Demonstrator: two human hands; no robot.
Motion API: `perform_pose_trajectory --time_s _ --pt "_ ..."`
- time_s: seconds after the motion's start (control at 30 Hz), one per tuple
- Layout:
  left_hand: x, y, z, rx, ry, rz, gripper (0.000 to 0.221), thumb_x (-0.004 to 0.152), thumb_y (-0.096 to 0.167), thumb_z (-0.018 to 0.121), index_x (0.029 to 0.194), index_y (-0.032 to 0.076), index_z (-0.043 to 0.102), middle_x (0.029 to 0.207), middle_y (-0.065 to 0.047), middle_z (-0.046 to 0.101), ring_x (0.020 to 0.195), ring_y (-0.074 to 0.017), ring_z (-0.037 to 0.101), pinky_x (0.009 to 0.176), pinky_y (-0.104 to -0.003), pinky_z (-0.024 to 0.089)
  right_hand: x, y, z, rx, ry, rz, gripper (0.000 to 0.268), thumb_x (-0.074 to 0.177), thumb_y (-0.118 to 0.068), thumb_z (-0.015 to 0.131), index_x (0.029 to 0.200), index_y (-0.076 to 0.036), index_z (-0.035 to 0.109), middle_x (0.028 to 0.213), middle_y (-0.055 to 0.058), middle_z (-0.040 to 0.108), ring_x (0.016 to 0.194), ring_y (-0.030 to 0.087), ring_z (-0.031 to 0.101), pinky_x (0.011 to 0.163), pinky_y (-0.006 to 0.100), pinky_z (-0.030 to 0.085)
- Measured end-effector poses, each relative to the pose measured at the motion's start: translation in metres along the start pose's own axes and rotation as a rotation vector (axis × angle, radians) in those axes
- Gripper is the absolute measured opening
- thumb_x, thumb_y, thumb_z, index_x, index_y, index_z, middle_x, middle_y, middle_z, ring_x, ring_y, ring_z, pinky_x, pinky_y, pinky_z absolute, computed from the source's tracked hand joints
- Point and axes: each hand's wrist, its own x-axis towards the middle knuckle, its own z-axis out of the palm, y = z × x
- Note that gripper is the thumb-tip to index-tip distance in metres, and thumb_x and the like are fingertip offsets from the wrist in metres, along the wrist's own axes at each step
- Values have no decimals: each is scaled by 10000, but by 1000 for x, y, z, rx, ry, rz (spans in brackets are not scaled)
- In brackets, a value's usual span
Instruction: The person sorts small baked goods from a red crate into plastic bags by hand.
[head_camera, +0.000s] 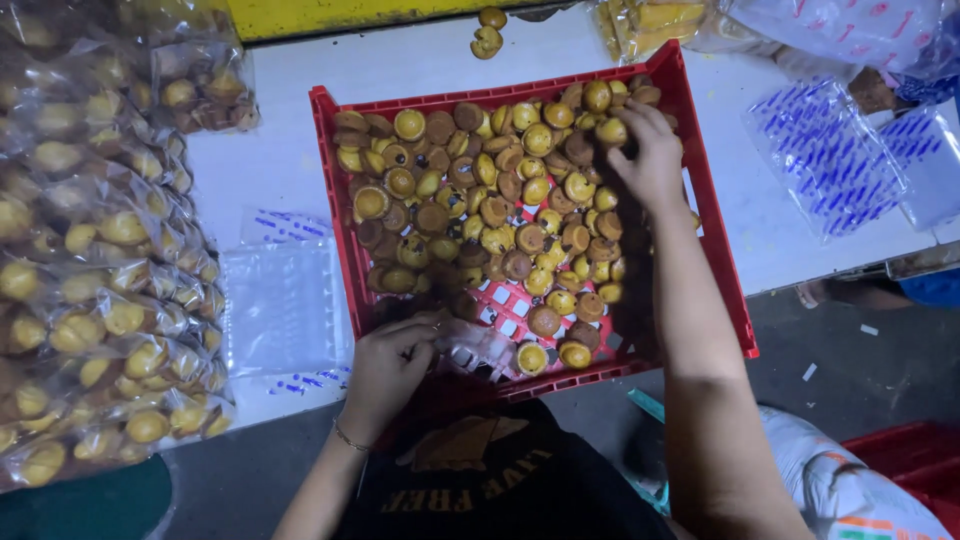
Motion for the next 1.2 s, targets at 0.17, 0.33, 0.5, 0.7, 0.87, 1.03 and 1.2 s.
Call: perform_pose_trajectory --time_s 0.17,0.33,0.5,0.7,0.87,1.03,1.2 --pt "1 -10 -2 -28 -56 -29 209 803 47 647 875 127 826 948 -97 813 930 -354 743 811 -423 599 0 -35 10 193 218 45 552 742 14 829 1275 -69 709 1254 124 664 1175 362 661 993 459 553" --pt "6 -3 -10 -50 -55 -58 222 804 41 634 864 134 827 952 -85 816 925 -352 743 821 -432 597 -18 -12 -7 516 474 284 500 866 -3 828 1336 -93 683 1118 180 693 1041 359 697 919 457 568" --pt "6 2 -5 -88 -28 -87 275 792 12 617 866 158 837 952 -64 821 946 -325 750 824 -399 598 -44 -6 -8 790 547 456 481 897 11 834 1334 -57 644 1140 173 677 1045 274 672 929 383 562" --pt "8 26 8 -94 -38 -68 252 789 3 611 843 129 822 928 -66 820 910 -338 753 796 -430 601 -36 -37 13 202 263 310 612 709 -220 963 1234 -157 656 1248 136 625 1150 412 650 946 535 561" --pt "0 23 29 -76 -19 -43 243 771 0 619 788 161 800 908 -35 819 909 -308 758 775 -405 608 -13 -52 -8 377 417 125 517 749 -88 899 1221 -131 693 1226 139 670 1178 369 651 1011 461 512" --pt "-1 50 38 -131 -39 -124 337 778 -25 578 853 170 842 961 -60 825 737 -312 770 627 -374 615 -7 -60 33 273 222 27 568 797 -1 779 1325 -130 614 1348 186 531 1198 475 609 977 566 566" --pt "-9 58 58 -304 -77 -67 393 860 -43 475 1008 95 813 1156 -95 780 1054 -189 766 541 -246 663 3 -59 -23 636 303 293 577 826 -192 742 1351 -44 553 1324 174 618 1224 324 609 1092 489 477"
